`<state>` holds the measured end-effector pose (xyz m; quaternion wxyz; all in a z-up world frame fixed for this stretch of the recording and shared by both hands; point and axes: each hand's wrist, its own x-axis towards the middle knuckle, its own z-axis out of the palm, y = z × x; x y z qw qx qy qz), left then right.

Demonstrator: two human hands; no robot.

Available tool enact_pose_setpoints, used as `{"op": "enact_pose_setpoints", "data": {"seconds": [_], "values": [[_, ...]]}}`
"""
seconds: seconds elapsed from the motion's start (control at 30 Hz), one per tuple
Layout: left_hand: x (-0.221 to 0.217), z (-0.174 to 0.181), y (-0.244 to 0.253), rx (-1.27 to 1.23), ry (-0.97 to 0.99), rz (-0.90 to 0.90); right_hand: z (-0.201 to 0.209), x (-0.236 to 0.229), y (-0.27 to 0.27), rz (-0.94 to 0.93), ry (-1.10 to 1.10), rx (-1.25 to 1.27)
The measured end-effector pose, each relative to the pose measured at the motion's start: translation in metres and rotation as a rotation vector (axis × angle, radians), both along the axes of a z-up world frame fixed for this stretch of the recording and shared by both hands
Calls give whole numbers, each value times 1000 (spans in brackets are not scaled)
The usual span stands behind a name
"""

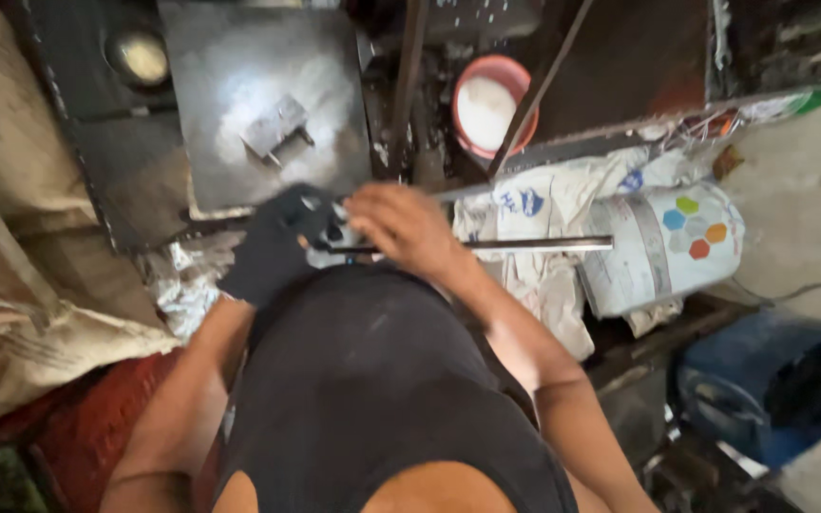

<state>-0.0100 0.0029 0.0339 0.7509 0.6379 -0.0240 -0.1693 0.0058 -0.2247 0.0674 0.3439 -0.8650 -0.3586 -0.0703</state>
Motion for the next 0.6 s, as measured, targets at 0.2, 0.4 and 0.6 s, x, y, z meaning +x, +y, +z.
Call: {"op": "enact_pose_setpoints", "data": {"seconds": [0.2, 0.4, 0.6], "values": [[17, 17, 30, -156, 125, 166, -5, 21, -3, -422, 103, 229], [18, 10, 56, -102, 158, 153, -7, -6, 15, -555, 235, 269], [19, 0, 73, -103, 246, 108, -7, -31, 38, -620, 246, 291]]}}
